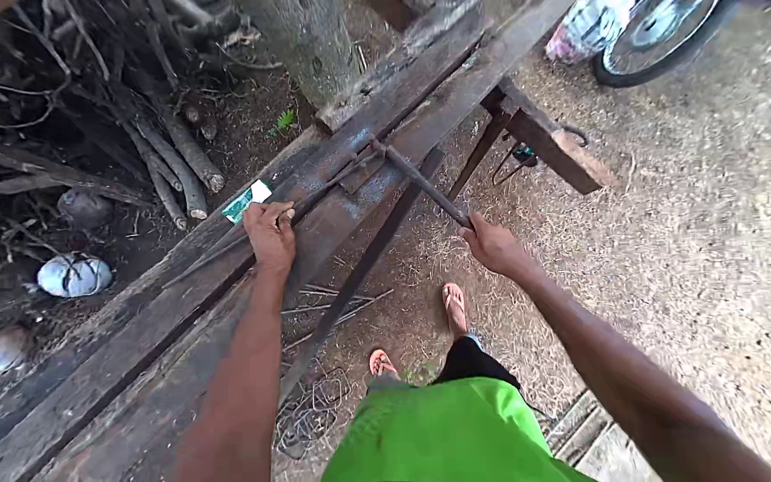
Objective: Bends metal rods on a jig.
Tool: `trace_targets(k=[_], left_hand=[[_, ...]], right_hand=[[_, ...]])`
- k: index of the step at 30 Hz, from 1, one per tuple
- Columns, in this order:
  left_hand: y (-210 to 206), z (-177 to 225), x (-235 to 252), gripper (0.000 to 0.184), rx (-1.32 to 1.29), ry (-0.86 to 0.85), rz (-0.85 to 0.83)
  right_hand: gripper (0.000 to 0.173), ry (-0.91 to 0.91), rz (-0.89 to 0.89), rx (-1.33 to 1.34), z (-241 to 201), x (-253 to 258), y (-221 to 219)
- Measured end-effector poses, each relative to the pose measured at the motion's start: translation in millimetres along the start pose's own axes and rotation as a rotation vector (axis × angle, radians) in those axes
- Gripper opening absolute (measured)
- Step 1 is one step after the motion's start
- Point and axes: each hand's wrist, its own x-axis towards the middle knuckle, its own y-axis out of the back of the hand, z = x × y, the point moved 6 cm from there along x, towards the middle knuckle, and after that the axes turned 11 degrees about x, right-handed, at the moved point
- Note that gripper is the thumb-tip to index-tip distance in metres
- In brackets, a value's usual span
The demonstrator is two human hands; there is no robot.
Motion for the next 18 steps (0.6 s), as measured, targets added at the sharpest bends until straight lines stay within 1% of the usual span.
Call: trace_targets(k=[2,4,5,8,12,15,18], left_hand=[[1.4,-0.9,-1.7,0.022,-0.012,0.016,-0.015],[2.2,-1.2,-3.0,0.022,-0.012,0.012,-0.017],[1.7,-1.1,-4.0,0.022,-0.016,0.016,-0.012],[2.4,-0.5,-2.6,0.021,-0.02,0.037,-0.008],[2.6,-1.6,-5.4,0.021,-0.01,0.052,-0.009],[5.7,0.5,-6.0,0.022,-0.003,0.066,-0.02],[5.2,1.2,-7.5,0.022,-0.007,0.068,-0.019]], right_hand=[[0.041,0.13,-0.138,0.066,8.4,9.0,10.9],[0.04,0.211,-0.157,0.127,10.0,13.5,22.9],[0.04,0.223,-0.16,0.146,12.2,14.7,28.0],[0.044,0.185,-0.25,0.24,22.7,22.4,30.3],[0.045,0.128,-0.413,0.579,33.9,23.1,10.9],[0.044,0.151,-0.457,0.752,37.3,28.6,-1.0],[0.042,0.13,-0.475,0.839,38.4,29.6,-8.9]])
